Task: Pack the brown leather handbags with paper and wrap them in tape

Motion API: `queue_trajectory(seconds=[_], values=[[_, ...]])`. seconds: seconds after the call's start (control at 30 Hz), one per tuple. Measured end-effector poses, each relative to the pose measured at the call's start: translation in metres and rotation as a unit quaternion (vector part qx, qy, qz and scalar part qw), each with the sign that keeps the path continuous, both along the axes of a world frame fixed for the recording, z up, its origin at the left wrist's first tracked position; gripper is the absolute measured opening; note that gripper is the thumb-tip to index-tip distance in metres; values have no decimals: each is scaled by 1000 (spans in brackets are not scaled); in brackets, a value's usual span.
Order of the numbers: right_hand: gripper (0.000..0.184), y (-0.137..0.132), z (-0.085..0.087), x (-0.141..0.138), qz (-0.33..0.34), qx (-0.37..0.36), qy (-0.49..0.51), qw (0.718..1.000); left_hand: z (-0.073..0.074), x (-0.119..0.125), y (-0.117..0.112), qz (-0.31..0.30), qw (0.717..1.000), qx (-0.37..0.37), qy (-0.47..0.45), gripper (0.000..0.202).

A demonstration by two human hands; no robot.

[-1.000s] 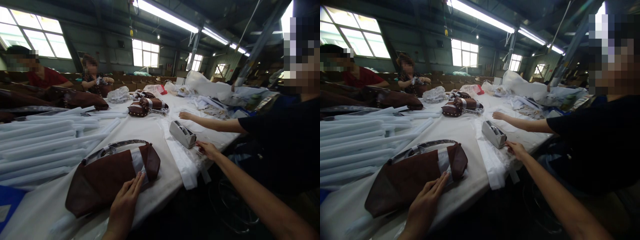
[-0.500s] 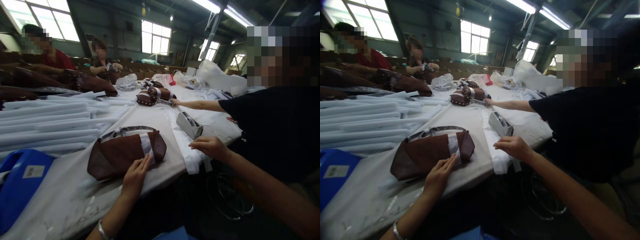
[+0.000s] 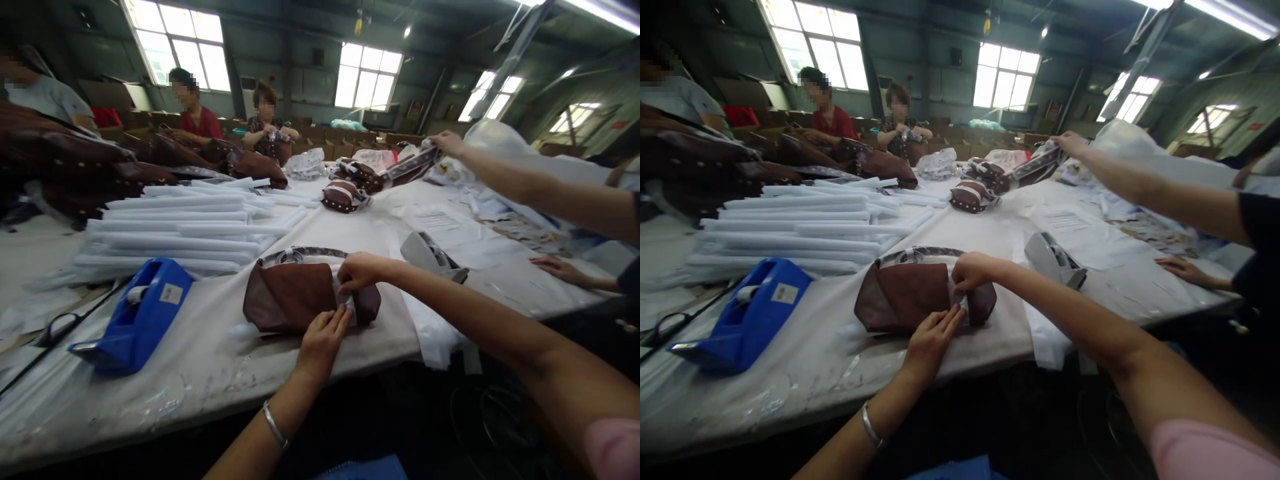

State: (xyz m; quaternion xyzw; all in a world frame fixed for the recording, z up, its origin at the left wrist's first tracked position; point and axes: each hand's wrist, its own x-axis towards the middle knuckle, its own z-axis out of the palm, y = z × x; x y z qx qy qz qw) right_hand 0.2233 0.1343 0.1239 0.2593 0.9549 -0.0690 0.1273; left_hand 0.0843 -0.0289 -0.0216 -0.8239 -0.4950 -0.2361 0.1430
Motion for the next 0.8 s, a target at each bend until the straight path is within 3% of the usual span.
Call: queue_trajectory(seconds=[0.13, 0.3, 0.4, 0.57, 0.67, 0.8], values=[[32, 9, 10, -24, 54, 78, -109, 989, 0, 2, 0, 7, 1000, -2, -8, 48], [43, 17, 11, -33, 74, 116, -144, 980, -2, 3, 0, 16, 1000, -9, -15, 47], [44, 36, 14, -23, 30, 121, -132, 983, -1, 3, 0, 14, 1000, -20, -16, 48], [31, 61, 23, 6, -124, 176, 15, 976, 0, 2, 0, 11, 999, -34, -16, 50], [44, 40, 1, 9, -141, 209, 108, 962, -2, 1, -1, 12, 999, -29, -22, 51], [57, -4, -62, -4, -106, 172, 218, 955, -5, 2, -1, 14, 1000, -19, -13, 50]])
